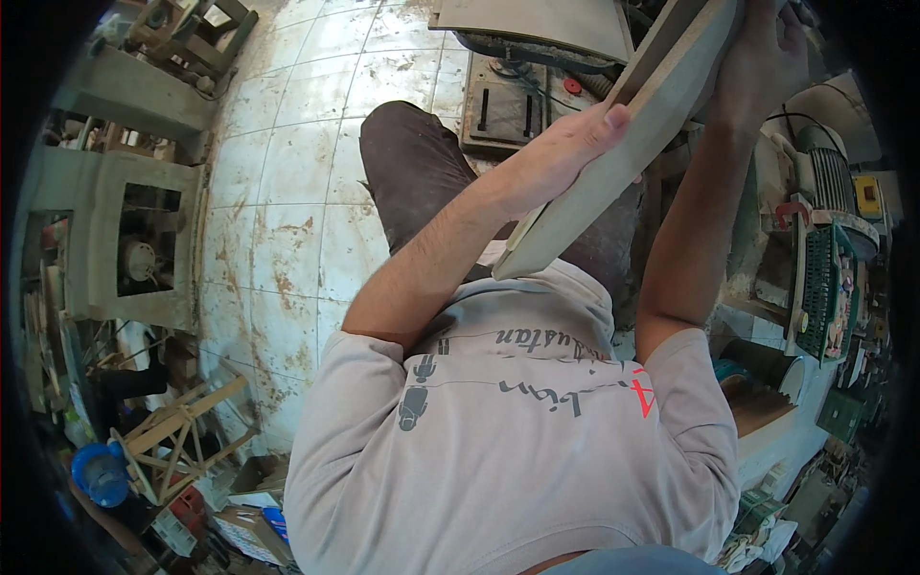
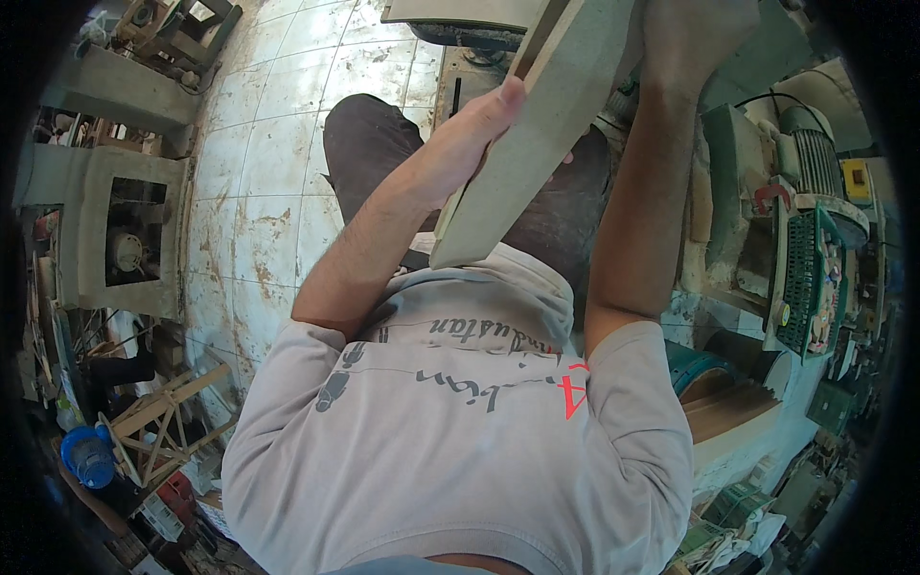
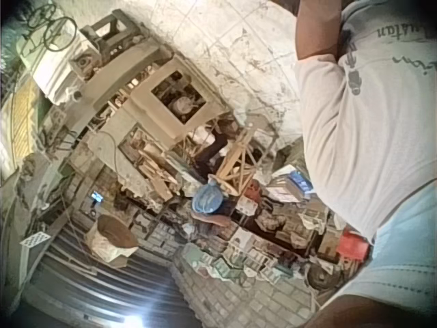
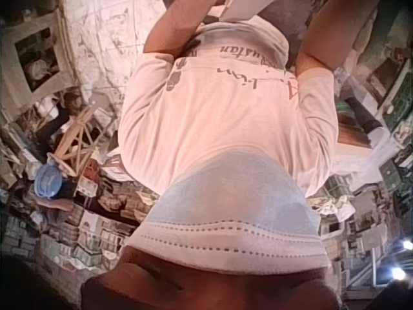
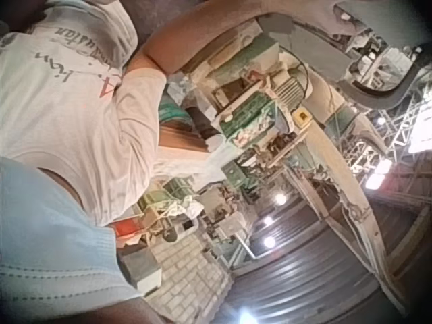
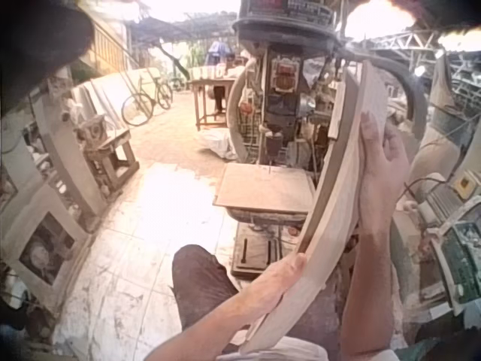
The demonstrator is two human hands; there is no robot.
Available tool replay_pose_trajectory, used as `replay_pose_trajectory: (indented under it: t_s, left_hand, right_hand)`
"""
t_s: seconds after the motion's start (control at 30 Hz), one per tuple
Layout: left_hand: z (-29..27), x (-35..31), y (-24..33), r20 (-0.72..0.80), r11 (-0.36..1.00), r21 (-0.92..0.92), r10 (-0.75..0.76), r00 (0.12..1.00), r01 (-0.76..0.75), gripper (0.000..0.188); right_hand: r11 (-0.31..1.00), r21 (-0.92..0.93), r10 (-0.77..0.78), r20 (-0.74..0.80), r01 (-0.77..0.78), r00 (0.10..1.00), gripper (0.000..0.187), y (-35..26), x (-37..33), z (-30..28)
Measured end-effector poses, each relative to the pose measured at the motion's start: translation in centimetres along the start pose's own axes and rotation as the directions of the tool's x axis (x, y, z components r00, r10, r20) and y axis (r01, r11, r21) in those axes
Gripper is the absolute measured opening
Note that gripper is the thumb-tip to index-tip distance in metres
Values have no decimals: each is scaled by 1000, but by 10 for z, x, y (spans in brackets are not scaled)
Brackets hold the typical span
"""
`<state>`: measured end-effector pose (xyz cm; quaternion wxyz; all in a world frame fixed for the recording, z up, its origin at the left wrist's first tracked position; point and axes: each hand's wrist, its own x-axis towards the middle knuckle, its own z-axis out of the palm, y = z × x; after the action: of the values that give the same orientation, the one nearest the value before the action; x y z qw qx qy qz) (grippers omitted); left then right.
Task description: The person sits on the floor in a workshop and uses a drill press to drill holes into small wooden pieces. They repeatedly pick up pieces, align them under the drill, operate the machine, and inspect the drilled holes.
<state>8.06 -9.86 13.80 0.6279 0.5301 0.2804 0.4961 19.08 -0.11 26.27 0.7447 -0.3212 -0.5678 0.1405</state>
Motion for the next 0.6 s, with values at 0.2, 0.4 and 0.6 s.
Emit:
replay_pose_trajectory:
  t_s: [0.2,0.4,0.6]
  left_hand:
    - [4,0,-7,9,996,-50,79,997,-78,67]
    - [7,1,-14,-30,998,-31,52,998,-53,62]
    - [-3,-7,-21,-122,967,-136,198,972,-214,61]
  right_hand:
    - [999,1,-32,68,32,997,45,10,6,-4]
    - [997,-54,59,105,-53,993,71,7,0,-9]
    - [990,104,16,574,-92,819,91,0,-73,-42]
